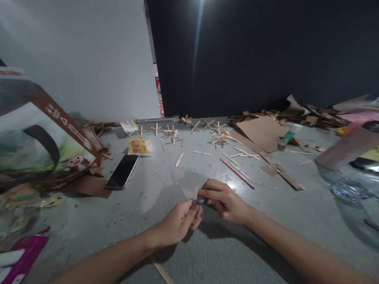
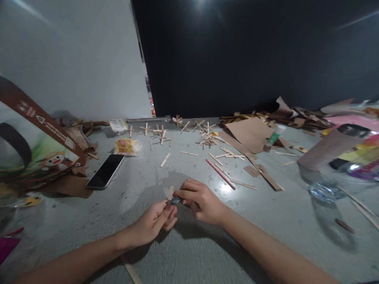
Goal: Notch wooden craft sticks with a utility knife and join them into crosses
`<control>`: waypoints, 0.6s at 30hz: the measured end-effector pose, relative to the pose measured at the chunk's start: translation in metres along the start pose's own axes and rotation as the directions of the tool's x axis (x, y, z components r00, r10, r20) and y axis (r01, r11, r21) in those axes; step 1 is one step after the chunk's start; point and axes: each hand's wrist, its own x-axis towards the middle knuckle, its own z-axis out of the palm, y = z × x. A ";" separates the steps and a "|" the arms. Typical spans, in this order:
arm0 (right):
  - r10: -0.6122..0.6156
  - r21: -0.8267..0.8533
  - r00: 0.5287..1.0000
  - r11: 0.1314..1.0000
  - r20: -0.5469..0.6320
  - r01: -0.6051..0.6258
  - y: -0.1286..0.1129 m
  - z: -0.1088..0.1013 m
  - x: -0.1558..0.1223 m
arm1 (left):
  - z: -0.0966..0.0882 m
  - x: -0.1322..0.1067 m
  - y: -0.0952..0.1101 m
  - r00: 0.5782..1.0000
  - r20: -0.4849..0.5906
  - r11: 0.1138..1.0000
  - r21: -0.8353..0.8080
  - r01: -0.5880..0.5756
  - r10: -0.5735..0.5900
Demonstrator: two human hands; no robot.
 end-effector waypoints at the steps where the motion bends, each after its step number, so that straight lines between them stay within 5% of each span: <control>1: -0.006 -0.012 1.000 1.000 0.002 0.006 0.001 -0.001 0.000 | -0.001 0.000 0.000 1.000 0.000 1.000 0.004 -0.006 0.006; 10: -0.011 -0.032 1.000 0.999 -0.022 0.010 0.002 -0.001 0.000 | -0.004 -0.003 -0.004 1.000 -0.015 0.995 0.096 0.002 -0.001; 18: 0.006 -0.059 1.000 0.998 -0.018 -0.007 0.004 -0.001 -0.001 | 0.002 -0.004 0.011 1.000 -0.014 1.000 0.002 -0.001 0.001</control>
